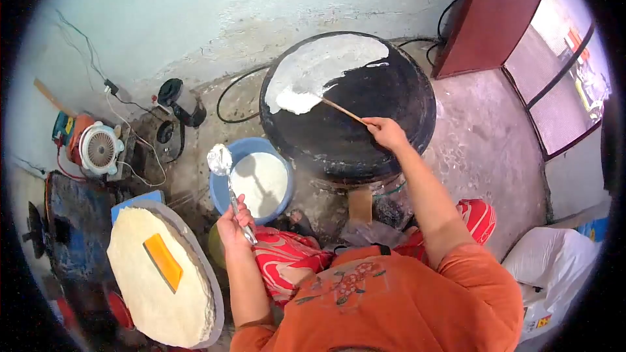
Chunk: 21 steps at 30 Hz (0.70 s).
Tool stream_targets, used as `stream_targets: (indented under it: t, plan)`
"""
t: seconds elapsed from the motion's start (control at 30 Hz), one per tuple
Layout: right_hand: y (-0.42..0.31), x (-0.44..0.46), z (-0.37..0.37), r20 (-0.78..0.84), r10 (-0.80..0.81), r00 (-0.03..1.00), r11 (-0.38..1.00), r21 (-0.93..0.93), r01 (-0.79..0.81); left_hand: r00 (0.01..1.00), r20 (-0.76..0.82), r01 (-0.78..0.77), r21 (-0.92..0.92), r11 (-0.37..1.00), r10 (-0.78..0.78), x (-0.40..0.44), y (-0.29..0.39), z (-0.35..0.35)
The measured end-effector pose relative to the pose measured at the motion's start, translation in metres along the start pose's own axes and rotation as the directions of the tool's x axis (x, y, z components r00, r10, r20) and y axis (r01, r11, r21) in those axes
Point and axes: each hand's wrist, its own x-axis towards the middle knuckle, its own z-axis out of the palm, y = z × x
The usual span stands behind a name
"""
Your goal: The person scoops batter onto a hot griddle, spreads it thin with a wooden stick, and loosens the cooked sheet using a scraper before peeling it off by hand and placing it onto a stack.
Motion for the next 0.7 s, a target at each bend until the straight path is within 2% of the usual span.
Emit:
stream_targets:
  t: [0.07,0.13,0.2,0.23,0.27,0.33,0.37,0.4,0.47,0.5,0.53,0.63,0.7]
  plan:
    - [0.006,0.009,0.031,-0.075,-0.015,0.997,1.0,-0.01,0.014,1.0,-0.01,-0.012,0.005,1.0,0.012,-0.005,-0.001,0.004]
    - [-0.007,0.001,0.039,-0.049,-0.049,0.998,0.998,-0.03,0.048,1.0,0.014,0.02,-0.043,0.999,-0.02,-0.002,0.002,-0.002]
    - [-0.024,-0.019,0.021,-0.028,-0.096,0.995,0.977,-0.193,0.089,0.998,0.045,0.04,-0.038,0.998,-0.039,0.0,0.005,-0.008]
    - [-0.027,-0.025,0.009,0.0,-0.054,0.999,0.967,-0.248,0.052,0.997,0.061,0.054,-0.046,0.997,-0.051,0.001,0.007,-0.011]
    - [-0.021,-0.032,0.0,-0.016,-0.107,0.994,0.957,-0.273,0.098,0.995,0.08,0.067,-0.055,0.996,-0.063,0.002,0.008,-0.012]
    - [-0.014,-0.046,-0.017,-0.075,-0.039,0.996,0.971,-0.237,0.02,0.996,0.072,0.052,-0.063,0.997,-0.048,0.0,0.008,-0.013]
    - [0.001,-0.043,-0.009,-0.181,0.021,0.983,0.981,-0.188,-0.055,0.995,0.08,0.059,-0.06,0.996,-0.054,0.0,0.01,-0.016]
    - [0.019,-0.033,0.008,-0.18,0.02,0.983,0.98,-0.192,-0.055,0.994,0.089,0.065,-0.056,0.996,-0.06,0.001,0.011,-0.018]
    - [0.052,-0.021,0.044,-0.203,-0.013,0.979,0.992,0.12,0.038,0.999,0.034,0.023,-0.025,0.999,-0.022,-0.005,0.01,-0.015]
    - [0.037,-0.036,0.052,-0.147,-0.122,0.982,0.984,0.109,0.138,0.999,0.047,0.023,-0.017,1.0,-0.022,-0.004,0.012,-0.016]
    - [0.029,-0.047,0.062,-0.071,-0.113,0.991,0.982,0.146,0.123,0.998,0.06,0.024,-0.013,1.0,-0.023,-0.005,0.013,-0.016]
    - [0.015,-0.093,0.067,-0.016,-0.068,0.998,0.994,0.089,0.069,1.0,0.029,0.007,0.004,1.0,-0.007,-0.011,0.015,-0.015]
    - [0.015,-0.125,0.065,0.031,-0.045,0.998,0.995,-0.083,0.048,0.999,0.045,0.008,-0.002,1.0,-0.008,-0.011,0.018,-0.02]
